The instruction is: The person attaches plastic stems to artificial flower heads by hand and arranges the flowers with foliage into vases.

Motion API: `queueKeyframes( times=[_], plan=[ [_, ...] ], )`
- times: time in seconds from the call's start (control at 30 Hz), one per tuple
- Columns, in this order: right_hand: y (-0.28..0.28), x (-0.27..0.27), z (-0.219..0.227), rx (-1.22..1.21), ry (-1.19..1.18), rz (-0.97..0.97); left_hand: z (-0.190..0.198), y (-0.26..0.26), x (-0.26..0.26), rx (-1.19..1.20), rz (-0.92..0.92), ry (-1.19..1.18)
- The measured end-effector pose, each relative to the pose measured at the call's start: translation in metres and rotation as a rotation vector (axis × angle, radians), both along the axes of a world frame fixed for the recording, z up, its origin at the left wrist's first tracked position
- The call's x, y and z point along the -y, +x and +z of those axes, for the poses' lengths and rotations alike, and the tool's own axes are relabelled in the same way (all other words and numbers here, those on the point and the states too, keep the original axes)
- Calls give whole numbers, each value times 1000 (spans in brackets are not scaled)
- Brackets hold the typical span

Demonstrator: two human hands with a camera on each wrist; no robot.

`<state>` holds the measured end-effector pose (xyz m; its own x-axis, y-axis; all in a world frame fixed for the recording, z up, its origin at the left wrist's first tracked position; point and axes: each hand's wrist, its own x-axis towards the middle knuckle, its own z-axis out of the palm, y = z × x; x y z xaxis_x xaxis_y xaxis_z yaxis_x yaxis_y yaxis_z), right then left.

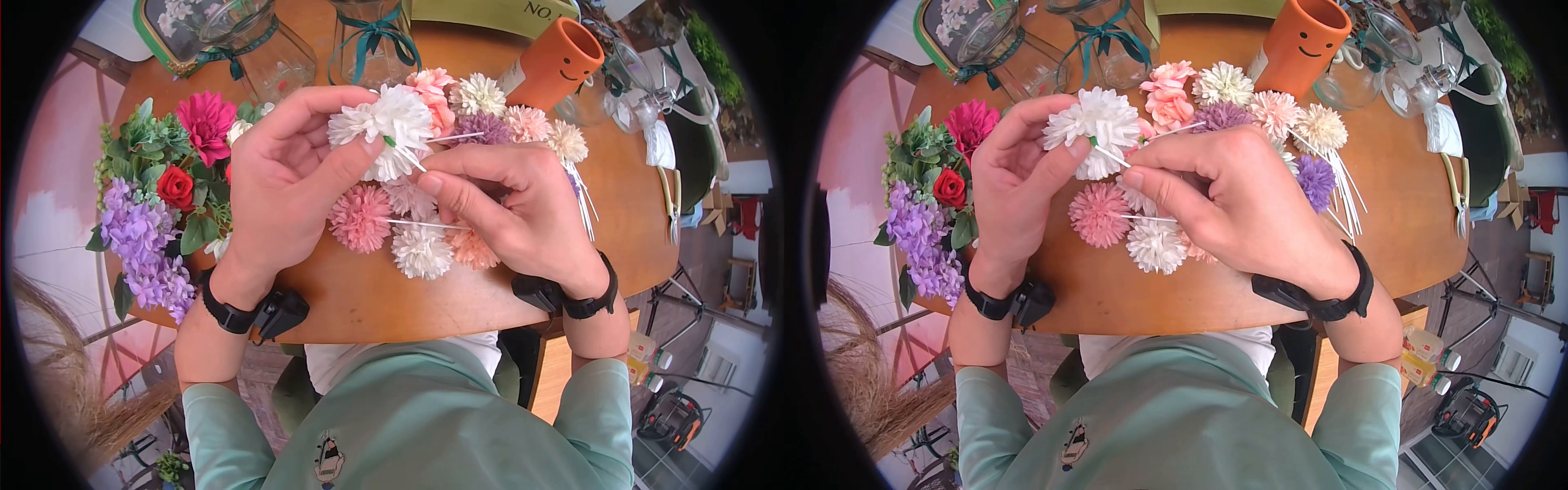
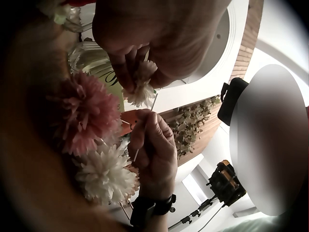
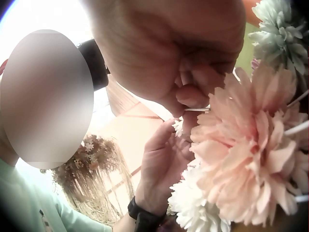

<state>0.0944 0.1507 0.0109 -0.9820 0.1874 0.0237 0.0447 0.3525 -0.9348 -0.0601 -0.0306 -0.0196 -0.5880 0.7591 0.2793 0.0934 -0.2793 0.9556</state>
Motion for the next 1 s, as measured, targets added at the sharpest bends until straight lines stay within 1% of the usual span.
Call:
queueKeyframes(
  times=[0.2, 0.3, 0.37, 0.5, 0.57, 0.6, 0.67, 0.8, 0.87, 1.0],
  plan=[
    [1, 1, -5, 4, -33, -24, 2, 2, 0, -30, 0, -29],
    [1, 2, -9, -64, -43, -30, 2, 3, 1, -23, 10, -29],
    [2, 2, -8, -79, 13, -25, 2, 3, 1, -66, 19, -25],
    [3, 6, -5, -42, -42, -35, 0, 2, 3, -78, 7, 1],
    [3, 8, -6, -27, -123, -52, 2, 3, 3, -141, 26, 13],
    [3, 8, -6, -26, -124, -52, 2, 2, 2, -140, 26, 13],
    [3, 7, -6, -1, -150, -27, -1, 0, 3, -271, 47, 44],
    [2, 4, 0, 61, -180, 8, -2, -1, 3, -341, 65, 30],
    [1, 3, 1, 75, -241, 39, -2, 0, 3, -545, 73, -1],
    [1, 5, 0, 66, -269, 28, 0, 4, 2, -490, 102, 26]
  ],
)
